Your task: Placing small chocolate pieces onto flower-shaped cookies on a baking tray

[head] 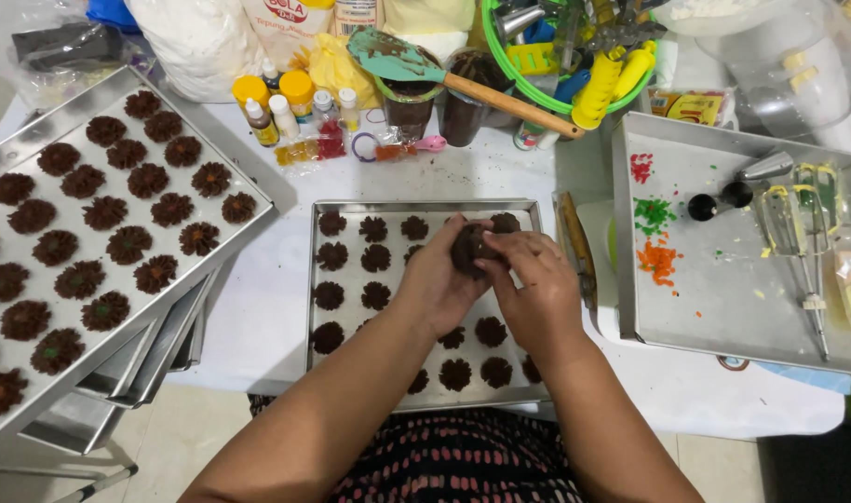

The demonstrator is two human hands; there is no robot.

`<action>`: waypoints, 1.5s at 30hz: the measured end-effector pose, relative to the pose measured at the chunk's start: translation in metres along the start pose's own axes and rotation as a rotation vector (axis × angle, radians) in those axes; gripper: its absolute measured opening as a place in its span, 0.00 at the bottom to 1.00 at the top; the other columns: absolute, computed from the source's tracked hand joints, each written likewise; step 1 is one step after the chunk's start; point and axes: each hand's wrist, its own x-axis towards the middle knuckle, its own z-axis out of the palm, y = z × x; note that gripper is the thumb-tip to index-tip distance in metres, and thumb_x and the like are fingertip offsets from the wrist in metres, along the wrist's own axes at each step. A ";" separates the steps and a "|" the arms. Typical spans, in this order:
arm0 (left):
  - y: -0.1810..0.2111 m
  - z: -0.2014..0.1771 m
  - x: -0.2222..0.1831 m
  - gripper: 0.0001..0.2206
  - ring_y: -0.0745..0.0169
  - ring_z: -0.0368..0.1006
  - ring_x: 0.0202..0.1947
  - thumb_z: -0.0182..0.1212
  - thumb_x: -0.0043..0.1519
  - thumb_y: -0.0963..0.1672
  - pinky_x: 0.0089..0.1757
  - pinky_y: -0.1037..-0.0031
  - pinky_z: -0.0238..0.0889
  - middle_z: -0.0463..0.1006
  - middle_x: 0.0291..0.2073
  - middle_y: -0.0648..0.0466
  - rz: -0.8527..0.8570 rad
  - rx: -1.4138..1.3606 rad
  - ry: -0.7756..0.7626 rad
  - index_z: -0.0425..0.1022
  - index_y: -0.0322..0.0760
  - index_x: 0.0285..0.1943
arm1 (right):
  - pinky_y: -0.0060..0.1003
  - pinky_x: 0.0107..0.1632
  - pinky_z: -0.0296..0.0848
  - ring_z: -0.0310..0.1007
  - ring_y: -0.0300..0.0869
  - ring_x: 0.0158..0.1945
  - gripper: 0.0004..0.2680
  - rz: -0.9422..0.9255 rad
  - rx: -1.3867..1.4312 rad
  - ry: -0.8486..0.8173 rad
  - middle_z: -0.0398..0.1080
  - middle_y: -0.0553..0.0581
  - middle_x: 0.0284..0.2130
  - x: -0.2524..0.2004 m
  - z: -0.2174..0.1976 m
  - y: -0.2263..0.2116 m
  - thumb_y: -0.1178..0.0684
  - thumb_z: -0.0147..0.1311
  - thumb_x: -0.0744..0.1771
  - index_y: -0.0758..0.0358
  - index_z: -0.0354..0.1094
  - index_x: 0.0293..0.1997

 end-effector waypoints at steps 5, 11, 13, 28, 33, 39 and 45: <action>-0.010 0.000 0.011 0.17 0.60 0.71 0.42 0.50 0.71 0.49 0.46 0.70 0.74 0.71 0.40 0.47 0.009 -0.039 0.004 0.76 0.29 0.52 | 0.42 0.51 0.75 0.76 0.49 0.48 0.06 -0.117 -0.150 0.027 0.78 0.55 0.44 -0.009 0.003 -0.001 0.61 0.61 0.67 0.62 0.79 0.47; -0.006 0.011 0.010 0.17 0.55 0.74 0.42 0.52 0.71 0.48 0.47 0.66 0.75 0.73 0.39 0.43 0.040 -0.028 -0.004 0.76 0.26 0.52 | 0.50 0.54 0.65 0.61 0.59 0.67 0.18 -0.002 -0.313 -0.217 0.66 0.57 0.63 -0.024 -0.008 0.005 0.64 0.46 0.67 0.51 0.71 0.62; -0.006 0.014 0.010 0.16 0.53 0.74 0.43 0.53 0.71 0.47 0.48 0.64 0.75 0.73 0.39 0.42 0.045 -0.020 -0.008 0.76 0.26 0.52 | 0.52 0.57 0.62 0.56 0.61 0.71 0.22 0.059 -0.289 -0.290 0.62 0.58 0.66 -0.022 -0.010 0.004 0.66 0.44 0.66 0.49 0.69 0.65; -0.010 0.009 0.046 0.19 0.57 0.74 0.45 0.50 0.71 0.51 0.56 0.55 0.69 0.72 0.42 0.46 -0.056 0.073 -0.068 0.73 0.29 0.53 | 0.53 0.69 0.60 0.61 0.57 0.69 0.17 0.309 0.140 -0.149 0.67 0.56 0.58 -0.021 -0.007 0.045 0.67 0.42 0.68 0.55 0.76 0.55; -0.010 0.025 0.025 0.25 0.44 0.68 0.61 0.47 0.71 0.57 0.62 0.51 0.61 0.70 0.57 0.40 -0.060 0.042 -0.163 0.68 0.32 0.61 | 0.50 0.70 0.60 0.62 0.56 0.70 0.20 0.266 0.198 -0.142 0.67 0.63 0.62 -0.007 0.003 0.034 0.51 0.61 0.67 0.65 0.64 0.67; -0.022 -0.009 0.067 0.20 0.60 0.75 0.42 0.53 0.70 0.55 0.48 0.68 0.74 0.75 0.42 0.51 -0.093 -0.028 -0.223 0.74 0.35 0.51 | 0.48 0.62 0.72 0.77 0.54 0.56 0.09 0.176 0.162 0.043 0.77 0.60 0.48 -0.004 0.011 0.025 0.62 0.63 0.67 0.65 0.78 0.52; -0.019 0.009 0.049 0.20 0.68 0.72 0.36 0.59 0.67 0.54 0.43 0.73 0.74 0.73 0.37 0.53 -0.125 -0.017 -0.209 0.76 0.31 0.50 | 0.45 0.52 0.78 0.80 0.51 0.45 0.05 0.240 0.181 0.084 0.80 0.56 0.37 -0.008 0.005 0.039 0.65 0.64 0.65 0.62 0.81 0.42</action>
